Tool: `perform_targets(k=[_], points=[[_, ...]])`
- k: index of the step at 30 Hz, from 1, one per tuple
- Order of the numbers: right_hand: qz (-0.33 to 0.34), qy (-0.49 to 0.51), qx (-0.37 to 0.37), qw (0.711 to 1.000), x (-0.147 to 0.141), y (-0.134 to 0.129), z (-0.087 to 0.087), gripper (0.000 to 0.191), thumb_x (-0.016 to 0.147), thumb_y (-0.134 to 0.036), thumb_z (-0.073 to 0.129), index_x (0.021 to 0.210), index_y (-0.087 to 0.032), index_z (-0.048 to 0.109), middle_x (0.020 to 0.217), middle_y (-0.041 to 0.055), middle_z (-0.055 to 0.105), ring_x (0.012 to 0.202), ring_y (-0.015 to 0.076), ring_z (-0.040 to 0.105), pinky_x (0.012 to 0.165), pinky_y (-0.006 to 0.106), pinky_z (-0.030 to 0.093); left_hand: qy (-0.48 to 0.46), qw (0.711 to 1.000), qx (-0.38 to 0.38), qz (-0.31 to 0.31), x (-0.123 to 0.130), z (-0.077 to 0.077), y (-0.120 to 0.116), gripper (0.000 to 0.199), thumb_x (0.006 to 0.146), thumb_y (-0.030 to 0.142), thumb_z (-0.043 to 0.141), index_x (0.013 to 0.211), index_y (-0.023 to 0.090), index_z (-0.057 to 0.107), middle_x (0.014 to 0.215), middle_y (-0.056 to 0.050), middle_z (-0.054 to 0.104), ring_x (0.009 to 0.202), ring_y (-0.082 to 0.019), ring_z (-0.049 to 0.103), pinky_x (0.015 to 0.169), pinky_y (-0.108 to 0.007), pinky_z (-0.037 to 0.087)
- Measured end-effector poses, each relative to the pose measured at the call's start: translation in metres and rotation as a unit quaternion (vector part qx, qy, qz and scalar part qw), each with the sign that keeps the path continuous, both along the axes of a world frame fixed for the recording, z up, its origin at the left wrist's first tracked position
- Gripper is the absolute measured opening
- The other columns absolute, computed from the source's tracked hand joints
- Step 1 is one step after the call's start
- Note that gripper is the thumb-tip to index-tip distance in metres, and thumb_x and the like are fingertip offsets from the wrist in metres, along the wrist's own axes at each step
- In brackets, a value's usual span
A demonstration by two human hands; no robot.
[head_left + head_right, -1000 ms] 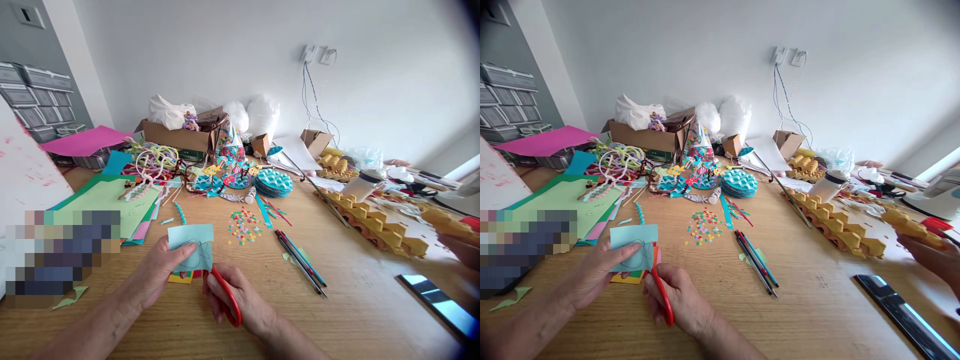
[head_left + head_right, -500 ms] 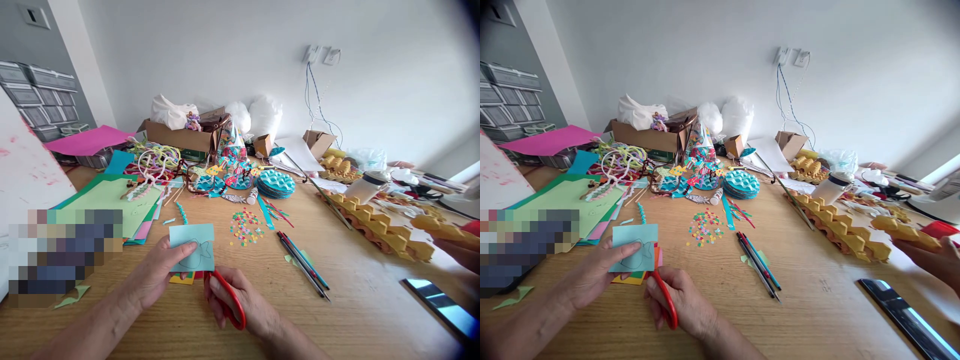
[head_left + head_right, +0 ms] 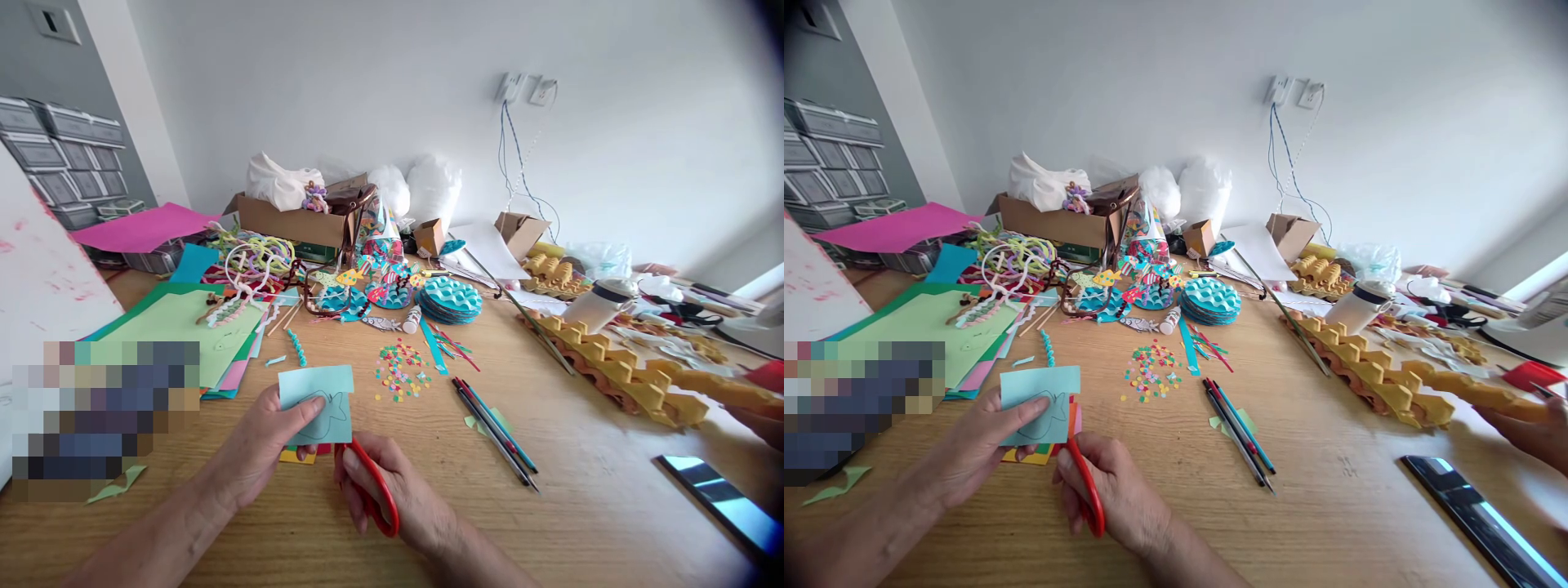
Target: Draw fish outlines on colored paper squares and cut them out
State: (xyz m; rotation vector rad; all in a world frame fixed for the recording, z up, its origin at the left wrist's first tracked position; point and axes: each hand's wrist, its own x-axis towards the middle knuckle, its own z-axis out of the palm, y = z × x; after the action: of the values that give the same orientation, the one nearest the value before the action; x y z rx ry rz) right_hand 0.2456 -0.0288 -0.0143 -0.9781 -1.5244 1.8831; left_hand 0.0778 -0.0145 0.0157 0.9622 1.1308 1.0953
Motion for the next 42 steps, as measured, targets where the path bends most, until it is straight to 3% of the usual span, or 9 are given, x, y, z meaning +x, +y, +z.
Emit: perform_targets(k=[27,42], points=[[-0.034,-0.056,0.039,0.997,-0.0043,-0.0041,-0.0002,0.056,0.078,-0.073,0.043,0.073,-0.017,0.048,0.048,-0.0062,0.042,0.037,0.0056,0.039,0.035,0.017,0.028,-0.002,1.000,-0.006,0.003,0.0030,-0.0030,-0.0016,0.028,0.062,0.040,0.073,0.069,0.018,0.057,0.052,0.003,0.059,0.044,-0.012,0.051,0.037,-0.019,0.038],[-0.049,-0.062,0.063,0.995,-0.0014,-0.0033,-0.0043,0.045,0.085,-0.059,0.048,0.068,-0.017,0.046,0.049,-0.0062,0.042,0.039,0.0053,0.039,0.034,0.015,0.029,0.016,1.000,-0.004,-0.003,0.0020,-0.0021,-0.0009,0.027,0.064,0.039,0.071,0.071,0.018,0.056,0.053,0.003,0.059,0.046,-0.013,0.053,0.037,-0.019,0.039]])
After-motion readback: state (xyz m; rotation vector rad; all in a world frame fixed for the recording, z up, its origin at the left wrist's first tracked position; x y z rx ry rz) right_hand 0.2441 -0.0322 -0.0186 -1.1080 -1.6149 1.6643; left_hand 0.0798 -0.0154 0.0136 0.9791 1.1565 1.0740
